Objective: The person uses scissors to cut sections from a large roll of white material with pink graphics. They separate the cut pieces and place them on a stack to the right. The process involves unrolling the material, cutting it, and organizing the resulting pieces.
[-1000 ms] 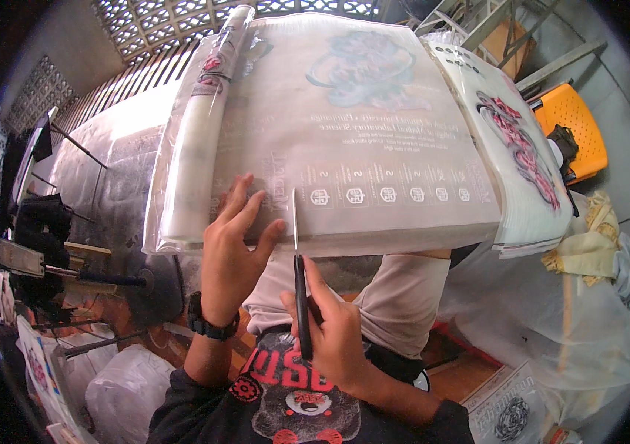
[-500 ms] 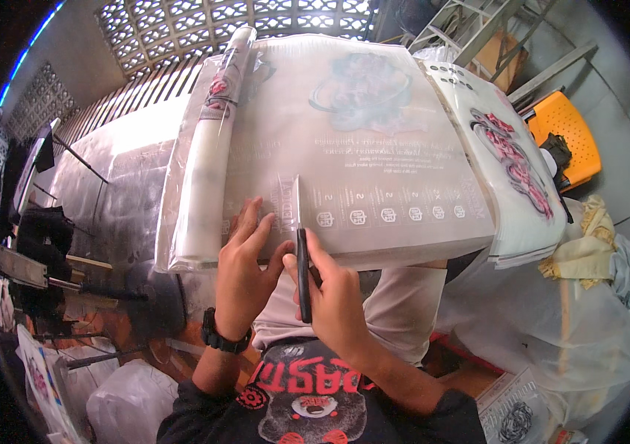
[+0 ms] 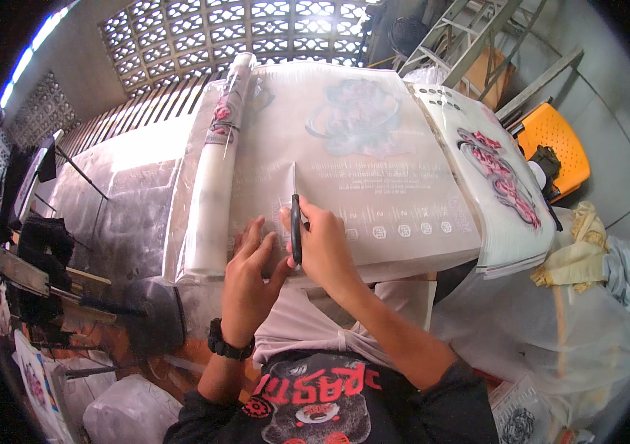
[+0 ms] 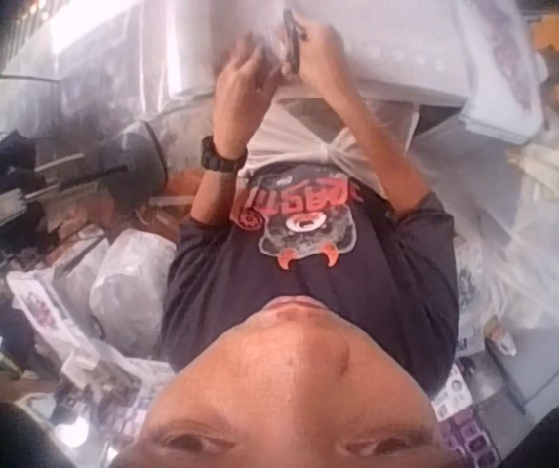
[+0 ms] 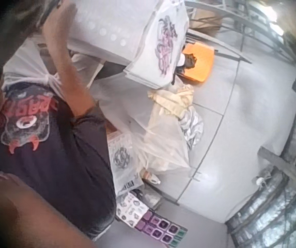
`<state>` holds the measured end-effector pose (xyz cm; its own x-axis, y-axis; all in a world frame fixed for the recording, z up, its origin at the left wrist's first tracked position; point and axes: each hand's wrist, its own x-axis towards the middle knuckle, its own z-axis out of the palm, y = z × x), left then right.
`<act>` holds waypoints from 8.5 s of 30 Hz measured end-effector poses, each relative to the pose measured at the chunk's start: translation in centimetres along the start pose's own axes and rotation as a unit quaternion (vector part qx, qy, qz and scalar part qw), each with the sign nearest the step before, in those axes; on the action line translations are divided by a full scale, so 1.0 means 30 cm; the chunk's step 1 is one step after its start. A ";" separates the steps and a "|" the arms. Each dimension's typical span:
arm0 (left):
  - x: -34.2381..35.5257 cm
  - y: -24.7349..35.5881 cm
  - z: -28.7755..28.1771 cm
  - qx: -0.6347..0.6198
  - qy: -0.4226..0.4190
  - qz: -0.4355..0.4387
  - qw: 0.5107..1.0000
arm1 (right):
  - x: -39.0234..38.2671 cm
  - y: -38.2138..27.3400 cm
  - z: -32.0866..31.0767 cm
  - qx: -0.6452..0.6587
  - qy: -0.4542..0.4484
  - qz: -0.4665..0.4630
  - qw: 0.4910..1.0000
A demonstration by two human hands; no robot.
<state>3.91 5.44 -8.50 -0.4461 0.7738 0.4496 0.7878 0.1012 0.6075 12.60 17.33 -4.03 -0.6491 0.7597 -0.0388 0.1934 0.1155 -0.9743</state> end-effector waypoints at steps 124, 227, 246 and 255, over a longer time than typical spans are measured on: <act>0.010 0.024 -0.030 -0.043 -0.036 -0.072 0.996 | 1.263 0.057 -0.033 -0.013 0.009 -0.057 0.998; 1.860 0.559 -0.253 -0.086 -0.032 0.279 0.956 | -0.294 0.337 -1.116 0.536 0.367 -0.177 0.739; 1.738 0.437 1.194 -0.241 -0.337 -0.145 0.898 | -0.385 0.548 -1.445 0.235 0.661 -0.071 0.709; 1.851 0.210 1.341 -0.267 -0.157 -0.037 0.950 | -0.374 0.479 -1.470 0.166 0.622 -0.011 0.765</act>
<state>1.20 74.20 -6.04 -0.2764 0.9341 0.2258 0.3938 -0.1042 0.9133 55.10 38.69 -7.80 0.5932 0.8048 0.0176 -0.1398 0.1246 -0.9823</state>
